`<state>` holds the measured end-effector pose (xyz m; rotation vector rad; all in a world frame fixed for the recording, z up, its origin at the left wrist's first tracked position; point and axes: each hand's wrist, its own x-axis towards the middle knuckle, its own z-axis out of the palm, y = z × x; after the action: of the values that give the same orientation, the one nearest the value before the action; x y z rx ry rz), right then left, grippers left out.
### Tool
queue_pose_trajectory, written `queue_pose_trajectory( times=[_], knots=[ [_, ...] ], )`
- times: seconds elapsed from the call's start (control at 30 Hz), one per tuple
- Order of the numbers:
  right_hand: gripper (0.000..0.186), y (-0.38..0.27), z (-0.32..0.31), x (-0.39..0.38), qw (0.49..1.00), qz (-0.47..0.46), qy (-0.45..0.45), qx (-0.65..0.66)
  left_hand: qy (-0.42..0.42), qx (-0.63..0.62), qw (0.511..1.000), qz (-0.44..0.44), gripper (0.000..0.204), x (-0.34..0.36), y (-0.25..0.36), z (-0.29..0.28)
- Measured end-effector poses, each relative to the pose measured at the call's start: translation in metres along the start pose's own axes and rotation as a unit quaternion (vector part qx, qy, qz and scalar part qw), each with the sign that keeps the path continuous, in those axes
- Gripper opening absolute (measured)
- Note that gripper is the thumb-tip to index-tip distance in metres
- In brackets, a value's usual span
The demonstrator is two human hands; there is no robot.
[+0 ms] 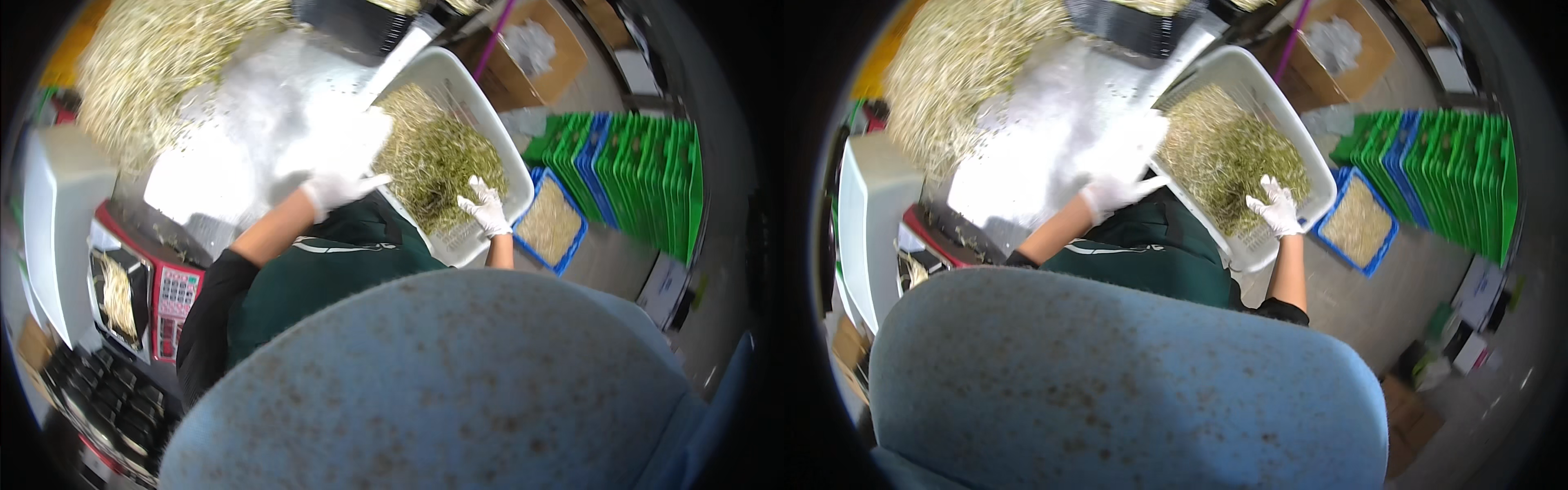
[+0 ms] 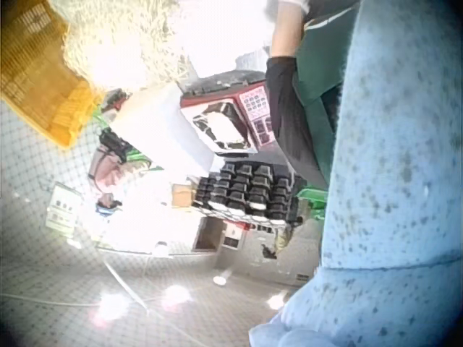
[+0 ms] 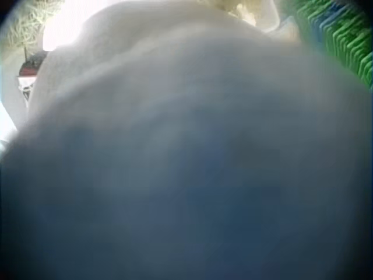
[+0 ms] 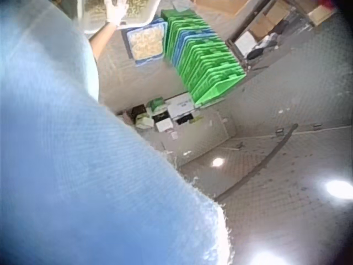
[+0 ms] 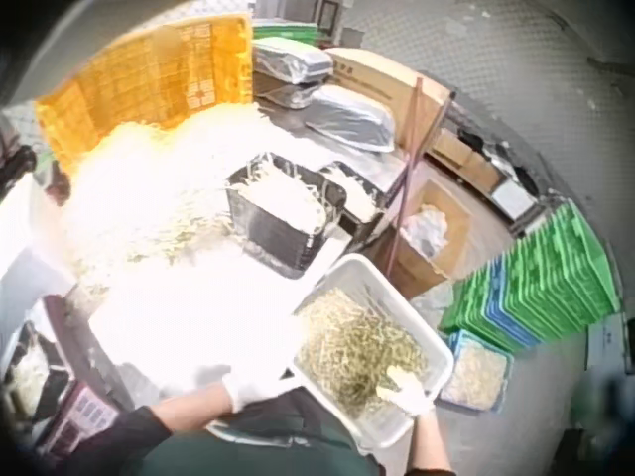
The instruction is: The person scoops bean sprouts from a large pile into black plastic trays, places them on a digital scale, and then covers them with clear plastic lids. The person repeats this process multiple times, stacking the filled trays to the side.
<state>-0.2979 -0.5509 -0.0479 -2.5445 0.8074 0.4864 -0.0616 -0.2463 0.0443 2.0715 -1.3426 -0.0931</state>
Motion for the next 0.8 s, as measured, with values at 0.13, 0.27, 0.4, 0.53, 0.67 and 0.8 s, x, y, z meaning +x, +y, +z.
queue_pose_trajectory(
  times=[0.13,0.27,0.4,0.53,0.67,0.8],
  knots=[
    [0.086,0.013,0.051,-0.048,0.947,0.173,-0.128,0.237,-0.064,0.169,0.981,-0.073,0.088,-0.009,-0.015,-0.033],
    [0.084,-0.035,0.062,-0.009,0.987,0.065,-0.121,0.08,0.073,0.132,0.988,-0.038,0.062,0.033,-0.075,0.031],
    [0.063,-0.106,0.041,0.047,0.98,-0.189,0.041,0.042,0.145,-0.25,0.919,-0.267,0.039,0.082,-0.041,-0.008],
    [0.041,-0.241,-0.014,0.048,0.931,-0.34,-0.119,-0.053,0.101,-0.027,0.975,-0.194,0.04,0.0,-0.044,-0.057],
    [0.049,-0.277,-0.003,0.111,0.904,-0.402,-0.144,0.017,0.024,0.164,0.947,-0.274,0.025,-0.156,-0.039,-0.049],
    [0.049,-0.216,-0.066,0.188,0.955,-0.286,-0.076,-0.007,0.303,-0.106,0.825,-0.465,0.027,-0.205,0.024,-0.071]
  ],
)
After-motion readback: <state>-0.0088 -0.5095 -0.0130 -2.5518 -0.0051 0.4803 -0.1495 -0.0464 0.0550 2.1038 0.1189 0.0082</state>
